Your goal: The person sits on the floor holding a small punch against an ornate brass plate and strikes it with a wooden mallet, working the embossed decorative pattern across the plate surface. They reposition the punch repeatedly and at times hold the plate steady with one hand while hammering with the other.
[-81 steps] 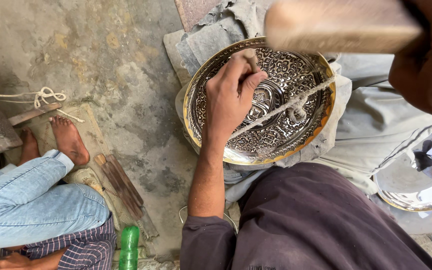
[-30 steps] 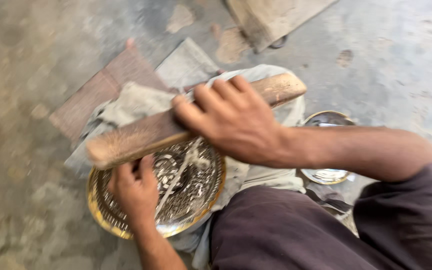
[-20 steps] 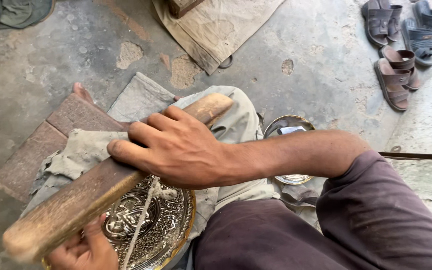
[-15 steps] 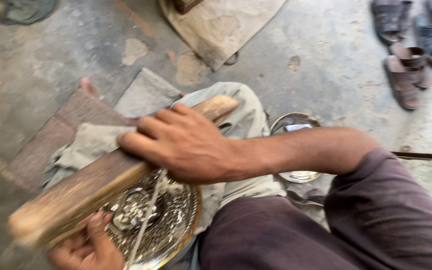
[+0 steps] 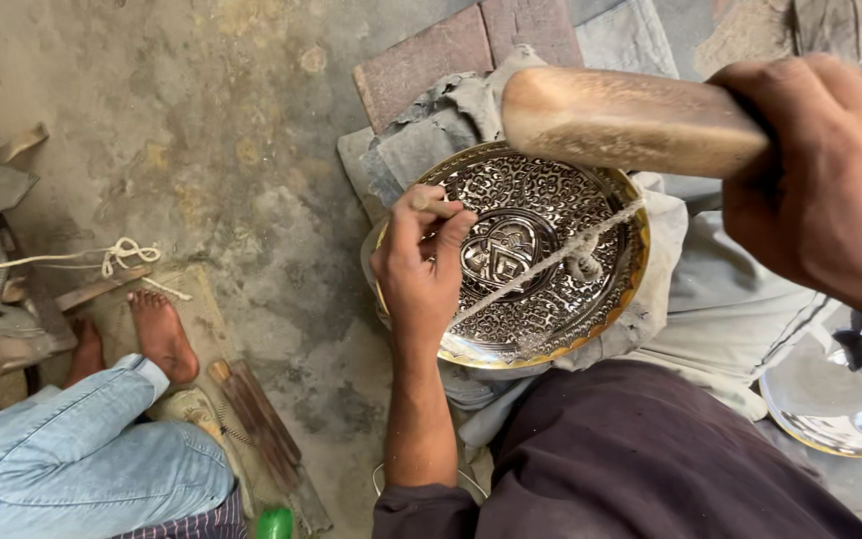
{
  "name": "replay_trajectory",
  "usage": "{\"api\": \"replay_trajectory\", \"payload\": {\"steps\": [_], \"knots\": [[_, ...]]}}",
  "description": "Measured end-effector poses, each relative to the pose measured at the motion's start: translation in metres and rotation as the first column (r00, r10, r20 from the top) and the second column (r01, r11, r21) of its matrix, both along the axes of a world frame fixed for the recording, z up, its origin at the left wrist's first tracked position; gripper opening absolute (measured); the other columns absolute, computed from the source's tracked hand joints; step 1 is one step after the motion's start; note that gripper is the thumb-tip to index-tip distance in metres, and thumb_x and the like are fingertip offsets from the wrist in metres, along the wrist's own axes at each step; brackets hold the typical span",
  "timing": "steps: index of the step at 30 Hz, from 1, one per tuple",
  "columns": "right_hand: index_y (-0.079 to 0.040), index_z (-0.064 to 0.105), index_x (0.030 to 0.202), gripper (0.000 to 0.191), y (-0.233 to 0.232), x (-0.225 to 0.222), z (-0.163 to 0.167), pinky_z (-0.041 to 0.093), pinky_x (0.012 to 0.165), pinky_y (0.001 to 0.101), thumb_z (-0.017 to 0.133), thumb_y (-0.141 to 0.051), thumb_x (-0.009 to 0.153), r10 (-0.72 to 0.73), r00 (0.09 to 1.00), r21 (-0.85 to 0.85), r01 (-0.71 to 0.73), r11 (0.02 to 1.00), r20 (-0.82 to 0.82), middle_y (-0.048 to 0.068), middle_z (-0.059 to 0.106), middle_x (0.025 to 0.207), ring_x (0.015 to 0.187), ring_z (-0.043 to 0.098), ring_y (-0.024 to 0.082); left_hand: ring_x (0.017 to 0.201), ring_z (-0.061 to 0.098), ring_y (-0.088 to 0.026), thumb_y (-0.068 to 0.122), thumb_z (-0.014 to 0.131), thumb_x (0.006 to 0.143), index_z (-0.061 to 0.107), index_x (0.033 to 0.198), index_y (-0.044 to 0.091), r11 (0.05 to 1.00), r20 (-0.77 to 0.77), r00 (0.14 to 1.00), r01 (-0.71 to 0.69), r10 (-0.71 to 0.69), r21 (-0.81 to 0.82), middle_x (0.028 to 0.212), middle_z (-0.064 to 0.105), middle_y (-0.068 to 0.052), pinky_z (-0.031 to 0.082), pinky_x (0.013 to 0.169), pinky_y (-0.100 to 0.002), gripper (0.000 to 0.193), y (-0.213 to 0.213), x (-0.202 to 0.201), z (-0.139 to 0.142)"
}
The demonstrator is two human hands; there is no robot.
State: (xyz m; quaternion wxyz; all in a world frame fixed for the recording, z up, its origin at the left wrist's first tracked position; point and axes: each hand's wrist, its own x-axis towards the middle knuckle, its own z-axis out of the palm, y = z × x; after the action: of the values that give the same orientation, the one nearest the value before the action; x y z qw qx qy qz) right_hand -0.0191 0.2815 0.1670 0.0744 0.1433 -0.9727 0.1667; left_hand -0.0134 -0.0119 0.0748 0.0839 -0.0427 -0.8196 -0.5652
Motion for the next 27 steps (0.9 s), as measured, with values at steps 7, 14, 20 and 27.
{"api": "replay_trajectory", "payload": {"steps": [7, 14, 20, 27], "knots": [[0.006, 0.062, 0.133, 0.048, 0.011, 0.006, -0.024, 0.054, 0.074, 0.0378, 0.069, 0.014, 0.086, -0.046, 0.997, -0.087, 0.051, 0.995, 0.054, 0.022, 0.061, 0.105, 0.086, 0.065, 0.032, 0.086, 0.074, -0.013, 0.016, 0.076, 0.100, 0.062, 0.122, 0.003, 0.987, -0.022, 0.992, 0.118, -0.121, -0.109, 0.099, 0.073, -0.006, 0.063, 0.072, -0.028, 0.029, 0.001, -0.007, -0.019], [0.004, 0.059, 0.135, 0.046, 0.013, 0.004, -0.034, 0.052, 0.075, 0.0353, 0.067, 0.018, 0.092, -0.002, 1.000, -0.021, 0.002, 1.000, 0.002, 0.019, 0.057, 0.106, 0.084, 0.061, 0.029, 0.089, 0.075, -0.016, 0.021, 0.072, 0.105, 0.061, 0.127, 0.009, 0.972, -0.127, 0.977, 0.145, -0.170, -0.183, 0.100, 0.070, -0.004, 0.062, 0.077, -0.032, 0.027, 0.005, -0.009, -0.030], [0.001, 0.060, 0.133, 0.045, 0.009, -0.004, -0.038, 0.053, 0.079, 0.0359, 0.068, 0.018, 0.092, 0.070, 0.996, 0.051, -0.067, 0.996, -0.054, 0.016, 0.058, 0.104, 0.084, 0.060, 0.028, 0.083, 0.073, -0.023, 0.027, 0.069, 0.103, 0.058, 0.139, 0.016, 0.892, -0.025, 0.953, 0.275, -0.303, -0.359, 0.100, 0.068, -0.007, 0.057, 0.069, -0.040, 0.039, -0.001, -0.026, -0.022], [-0.002, 0.066, 0.129, 0.047, -0.010, -0.014, -0.031, 0.053, 0.080, 0.0383, 0.075, 0.013, 0.086, 0.106, 0.990, 0.189, -0.086, 0.978, -0.095, 0.016, 0.063, 0.104, 0.087, 0.063, 0.031, 0.089, 0.075, -0.024, 0.021, 0.066, 0.104, 0.060, 0.135, 0.019, 0.881, 0.012, 0.942, 0.318, -0.335, -0.350, 0.103, 0.071, -0.006, 0.058, 0.069, -0.040, 0.032, 0.003, -0.026, -0.016]]}}
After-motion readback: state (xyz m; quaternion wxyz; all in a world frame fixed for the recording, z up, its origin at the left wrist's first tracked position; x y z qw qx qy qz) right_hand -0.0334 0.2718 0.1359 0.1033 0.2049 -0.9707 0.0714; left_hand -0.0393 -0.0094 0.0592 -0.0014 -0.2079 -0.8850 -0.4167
